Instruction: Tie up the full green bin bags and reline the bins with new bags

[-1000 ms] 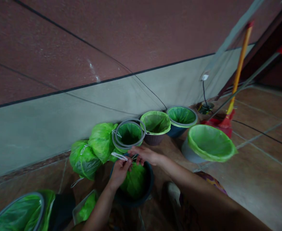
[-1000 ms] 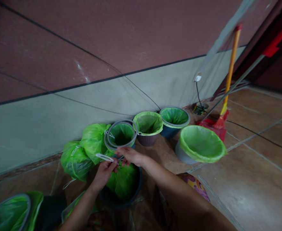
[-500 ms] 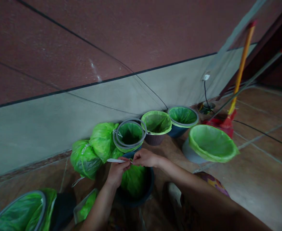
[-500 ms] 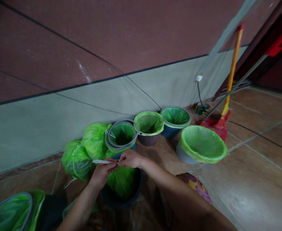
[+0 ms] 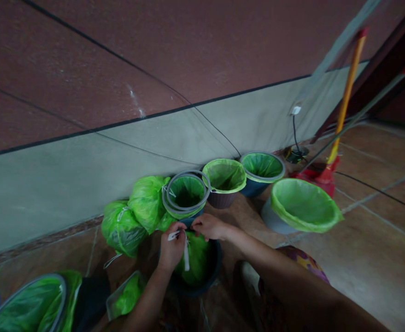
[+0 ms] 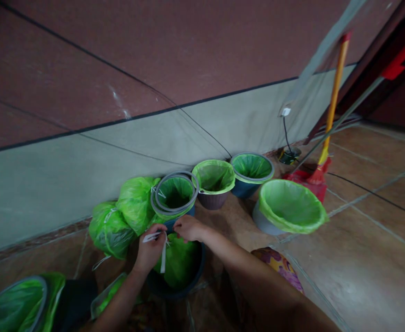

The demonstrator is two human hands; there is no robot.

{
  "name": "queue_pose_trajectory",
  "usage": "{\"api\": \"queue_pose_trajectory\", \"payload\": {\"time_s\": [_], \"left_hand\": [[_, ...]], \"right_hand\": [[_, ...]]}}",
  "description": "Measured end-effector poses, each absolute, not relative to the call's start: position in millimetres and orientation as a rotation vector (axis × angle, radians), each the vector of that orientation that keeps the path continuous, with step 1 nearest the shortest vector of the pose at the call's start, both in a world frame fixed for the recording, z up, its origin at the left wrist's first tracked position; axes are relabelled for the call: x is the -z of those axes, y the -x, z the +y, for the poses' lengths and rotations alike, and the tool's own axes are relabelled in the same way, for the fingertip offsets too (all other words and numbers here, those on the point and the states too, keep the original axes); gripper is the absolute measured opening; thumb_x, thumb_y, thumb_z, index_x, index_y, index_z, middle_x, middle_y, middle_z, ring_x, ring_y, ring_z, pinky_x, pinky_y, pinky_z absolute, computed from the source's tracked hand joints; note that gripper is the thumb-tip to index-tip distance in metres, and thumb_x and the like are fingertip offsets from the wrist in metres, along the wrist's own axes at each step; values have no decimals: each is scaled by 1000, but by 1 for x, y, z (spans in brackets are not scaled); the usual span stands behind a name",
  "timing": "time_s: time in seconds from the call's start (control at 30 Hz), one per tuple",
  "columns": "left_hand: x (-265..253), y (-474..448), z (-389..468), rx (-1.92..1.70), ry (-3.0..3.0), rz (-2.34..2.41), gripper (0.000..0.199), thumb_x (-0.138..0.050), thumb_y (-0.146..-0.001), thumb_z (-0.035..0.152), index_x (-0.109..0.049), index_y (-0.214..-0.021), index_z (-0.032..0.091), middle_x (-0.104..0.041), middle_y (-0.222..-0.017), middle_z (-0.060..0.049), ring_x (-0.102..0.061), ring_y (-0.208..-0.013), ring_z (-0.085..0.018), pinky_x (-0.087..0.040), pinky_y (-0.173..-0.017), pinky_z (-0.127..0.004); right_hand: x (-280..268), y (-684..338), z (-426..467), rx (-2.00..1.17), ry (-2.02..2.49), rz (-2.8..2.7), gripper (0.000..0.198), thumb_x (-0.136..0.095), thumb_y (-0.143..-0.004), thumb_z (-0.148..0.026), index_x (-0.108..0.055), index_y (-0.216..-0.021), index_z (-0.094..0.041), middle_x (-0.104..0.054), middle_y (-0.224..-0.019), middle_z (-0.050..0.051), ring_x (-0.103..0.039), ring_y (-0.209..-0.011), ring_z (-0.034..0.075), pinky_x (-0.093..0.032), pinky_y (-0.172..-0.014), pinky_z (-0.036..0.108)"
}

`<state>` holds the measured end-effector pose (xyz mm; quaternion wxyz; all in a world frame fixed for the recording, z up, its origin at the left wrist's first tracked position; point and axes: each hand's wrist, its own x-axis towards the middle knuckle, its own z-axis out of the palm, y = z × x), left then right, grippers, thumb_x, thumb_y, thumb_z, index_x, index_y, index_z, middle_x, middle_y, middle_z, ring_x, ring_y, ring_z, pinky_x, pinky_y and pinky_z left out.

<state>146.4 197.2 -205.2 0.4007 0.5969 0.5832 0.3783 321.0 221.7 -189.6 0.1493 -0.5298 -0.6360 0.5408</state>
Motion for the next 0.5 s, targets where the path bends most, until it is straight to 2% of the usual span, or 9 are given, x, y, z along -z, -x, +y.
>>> {"api": "queue_pose_trajectory", "payload": {"time_s": [0.13,0.27,0.43,0.5], "left_hand": [[206,-152,195,-923,-1346,1474,12,-60,-78,33,-59,-85,23,-62,-59,4,-60,-50,-15,-45,-45,-24],[207,-153,195,-919,-1309,1447,15,-64,-76,35,-56,-82,23,-63,-59,4,-62,-51,-16,-48,-46,-25],[204,-150,197,-843,-1335,1428,16,-66,-75,35,-57,-71,22,-64,-55,3,-60,-49,-14,-46,-51,-25],[206,-147,199,-799,-1334,1441,16,-65,-74,35,-58,-70,22,-65,-56,3,-61,-52,-15,-45,-54,-26]], "right_hand": [[186,-319,220,-1665,1380,-1735,22,-51,-89,-15,-66,-74,-15,-54,-59,-5,-47,-48,6,-37,-45,16],[184,-318,219,-1736,1324,-1630,24,-56,-89,-22,-67,-70,-13,-56,-59,-4,-43,-48,5,-35,-46,16],[187,-317,220,-1565,1485,-1782,21,-57,-87,-21,-73,-75,-13,-59,-57,-2,-50,-52,8,-37,-49,18],[185,-317,221,-1411,1565,-1894,21,-55,-85,-17,-75,-79,-13,-65,-63,2,-58,-58,11,-41,-54,20]]}}
